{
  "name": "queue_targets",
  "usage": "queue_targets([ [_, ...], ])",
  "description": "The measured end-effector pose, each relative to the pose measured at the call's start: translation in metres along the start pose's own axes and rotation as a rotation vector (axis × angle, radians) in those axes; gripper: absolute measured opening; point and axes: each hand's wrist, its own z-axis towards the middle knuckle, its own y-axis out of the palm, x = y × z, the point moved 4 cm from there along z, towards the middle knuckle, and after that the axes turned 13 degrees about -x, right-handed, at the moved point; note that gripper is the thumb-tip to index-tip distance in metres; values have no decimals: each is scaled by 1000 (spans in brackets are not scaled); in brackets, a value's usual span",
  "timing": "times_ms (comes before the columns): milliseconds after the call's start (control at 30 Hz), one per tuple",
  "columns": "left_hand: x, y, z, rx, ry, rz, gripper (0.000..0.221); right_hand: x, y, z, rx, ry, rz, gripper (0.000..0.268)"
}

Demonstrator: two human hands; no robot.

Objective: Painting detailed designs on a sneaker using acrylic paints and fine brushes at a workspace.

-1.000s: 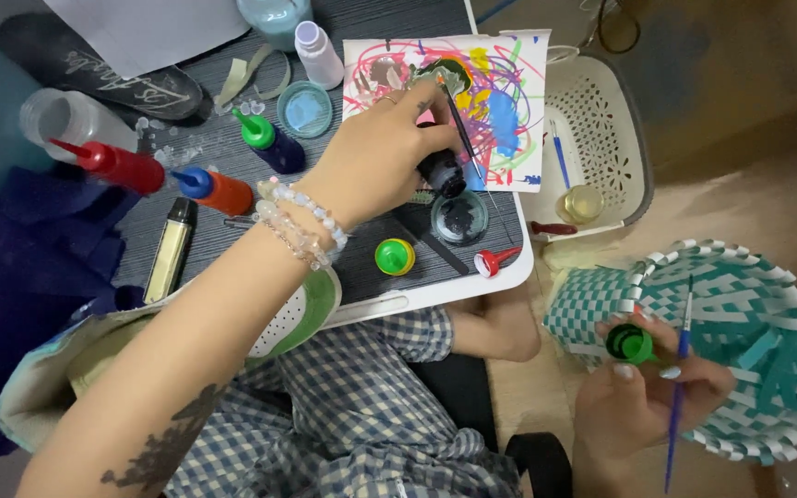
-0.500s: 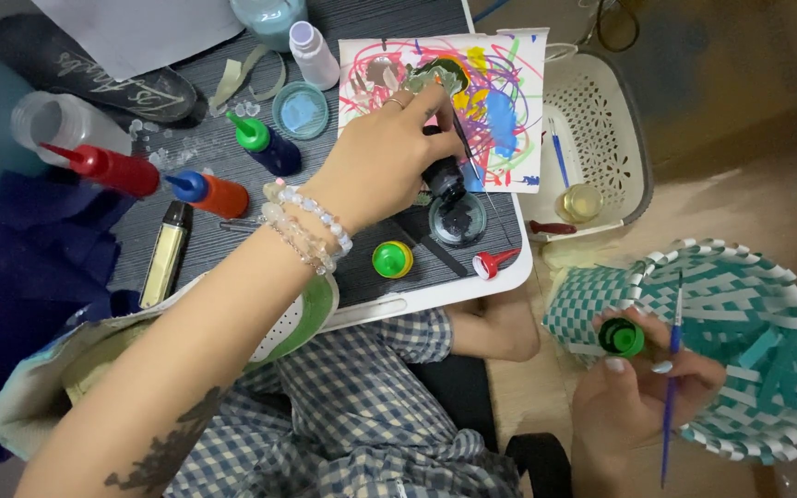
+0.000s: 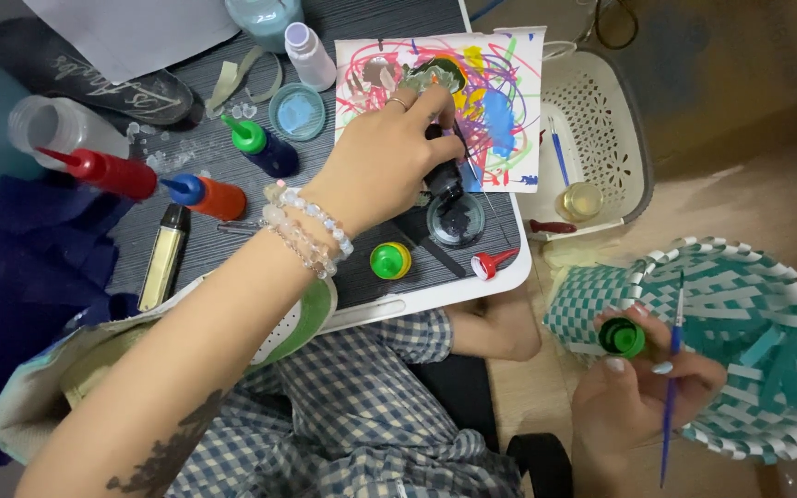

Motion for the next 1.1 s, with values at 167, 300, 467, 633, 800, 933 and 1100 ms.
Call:
queue_targets([
  [167,2,1,-1,10,3,10,34,4,-2,-1,5,17,40,40],
  [300,2,-1,-1,21,17,17,35,3,-1,-1,20,16,35,40],
  [467,2,-2,-1,19,11,40,35,3,-2,-3,15,27,54,42],
  [633,3,-5,-2,25,16,16,34,5,-2,-3,20,15,51,42],
  [800,4,-9,-3,59,24,26,32,6,-2,-3,37,10,94,41],
  [933,5,-9,-2,42,17,27,34,5,-2,-4,43,27,61,41],
  [1100,5,-10,-2,23,4,10,42,3,-1,-4,28,35,44,39],
])
